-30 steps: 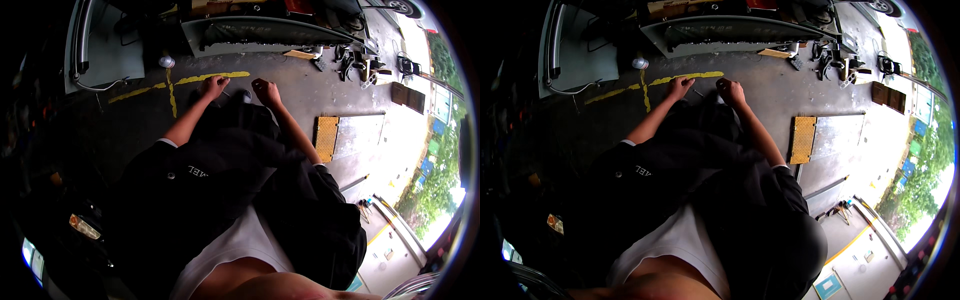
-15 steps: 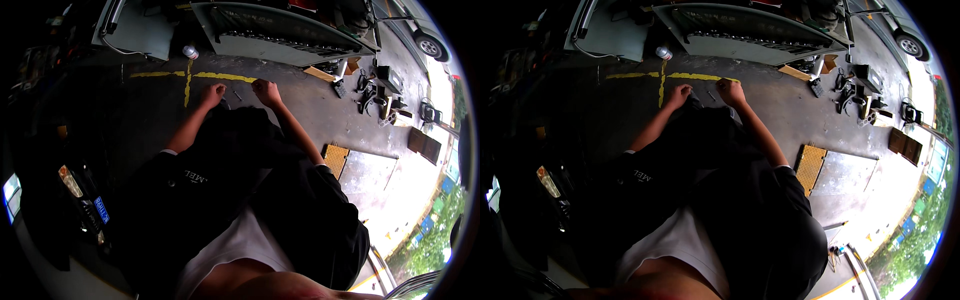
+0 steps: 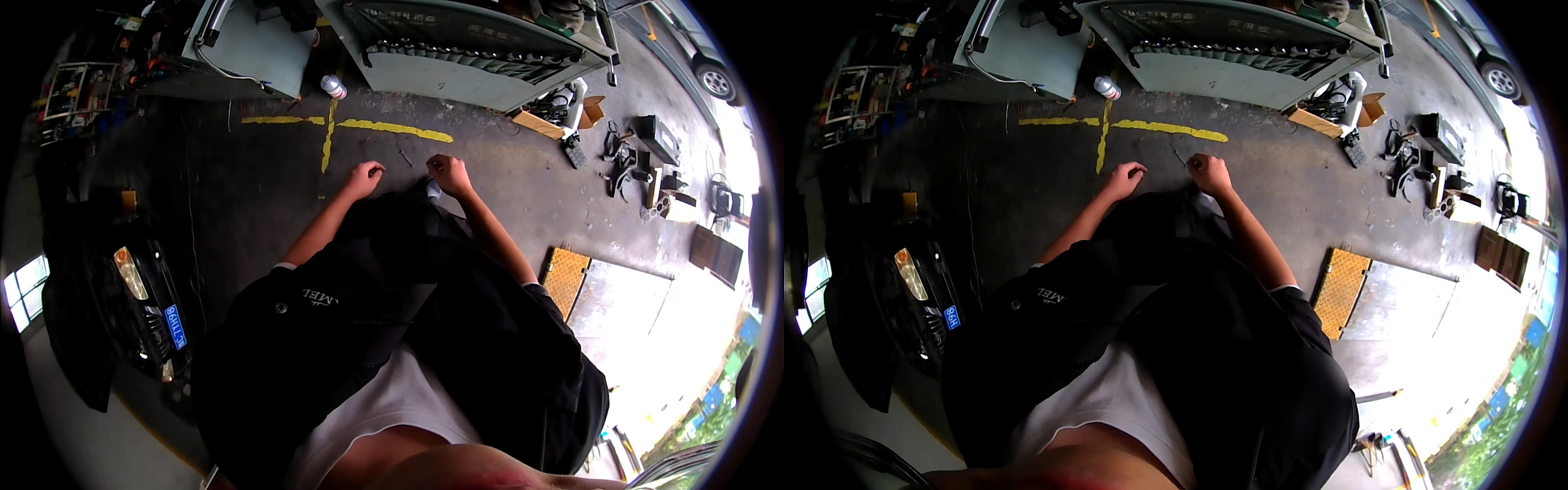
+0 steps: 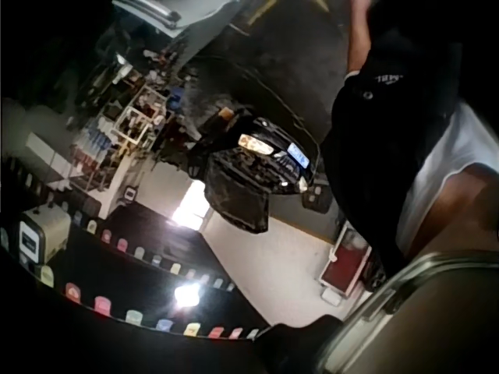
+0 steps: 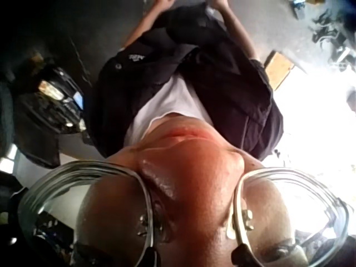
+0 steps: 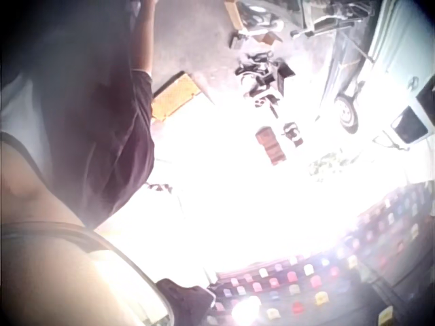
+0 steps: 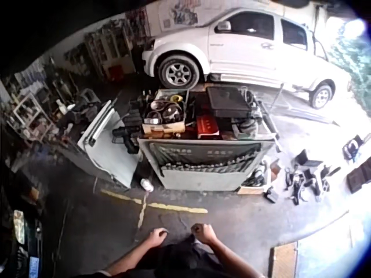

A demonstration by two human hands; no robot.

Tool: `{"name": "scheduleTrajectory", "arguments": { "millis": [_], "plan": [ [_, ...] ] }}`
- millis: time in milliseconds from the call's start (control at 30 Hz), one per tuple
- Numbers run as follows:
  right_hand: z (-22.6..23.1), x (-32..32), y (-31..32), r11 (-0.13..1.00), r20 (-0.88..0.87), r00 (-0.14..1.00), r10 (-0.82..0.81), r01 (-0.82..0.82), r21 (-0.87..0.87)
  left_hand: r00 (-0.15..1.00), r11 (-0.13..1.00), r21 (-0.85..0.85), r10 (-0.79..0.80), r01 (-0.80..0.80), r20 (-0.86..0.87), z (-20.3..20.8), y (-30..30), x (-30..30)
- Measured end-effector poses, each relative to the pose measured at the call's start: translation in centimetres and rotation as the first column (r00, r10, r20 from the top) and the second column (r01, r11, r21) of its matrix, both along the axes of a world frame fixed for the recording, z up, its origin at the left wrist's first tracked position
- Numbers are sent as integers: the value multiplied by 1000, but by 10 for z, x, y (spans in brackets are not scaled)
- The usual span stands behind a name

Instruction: The person repeatedly picks up wrenches from a tool cart, inspects them, and places them into a drawer. The person handles multiple wrenches one at a time, opening and closing the drawer repeatedly.

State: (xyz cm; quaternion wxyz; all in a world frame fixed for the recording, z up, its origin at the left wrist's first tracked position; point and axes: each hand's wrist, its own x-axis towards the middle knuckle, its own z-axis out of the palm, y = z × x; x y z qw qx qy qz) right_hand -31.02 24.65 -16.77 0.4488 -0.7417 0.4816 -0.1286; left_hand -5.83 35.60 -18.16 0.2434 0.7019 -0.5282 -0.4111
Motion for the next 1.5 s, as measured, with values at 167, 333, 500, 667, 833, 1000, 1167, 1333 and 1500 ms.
{"name": "scheduleTrajectory", "arguments": {
  "millis": [167,333,500,667,833,1000,1167,1333,1500],
  "plan": [
    [5,7,18,997,9,998,-65,65,-40,999,1000,-22,-23,22,-27,6,6,3],
    [5,26,46,995,-16,996,-91,91,-45,998,999,-42,-2,0,-59,20,38,10],
    [7,50,61,991,-69,996,-52,43,-126,994,999,-12,33,-34,-104,6,76,20],
    [23,81,13,980,-178,979,-100,66,-189,988,997,-50,53,-61,-142,-12,82,26],
    [41,116,-79,950,-153,985,-84,32,-312,974,981,-155,80,-114,-210,-18,42,38],
    [64,150,-160,900,-143,983,-117,45,-433,980,966,-212,119,-151,-158,0,-16,47],
    [64,172,-221,848,-269,952,-147,-19,-529,983,979,-133,138,-154,-122,16,-61,49],
    [30,186,-260,796,-412,907,-88,-184,-576,977,971,-142,174,-191,-121,27,-81,49],
    [17,204,-264,784,-496,863,-92,-245,-570,976,972,-139,173,-191,-130,16,-79,52]
  ]
}}
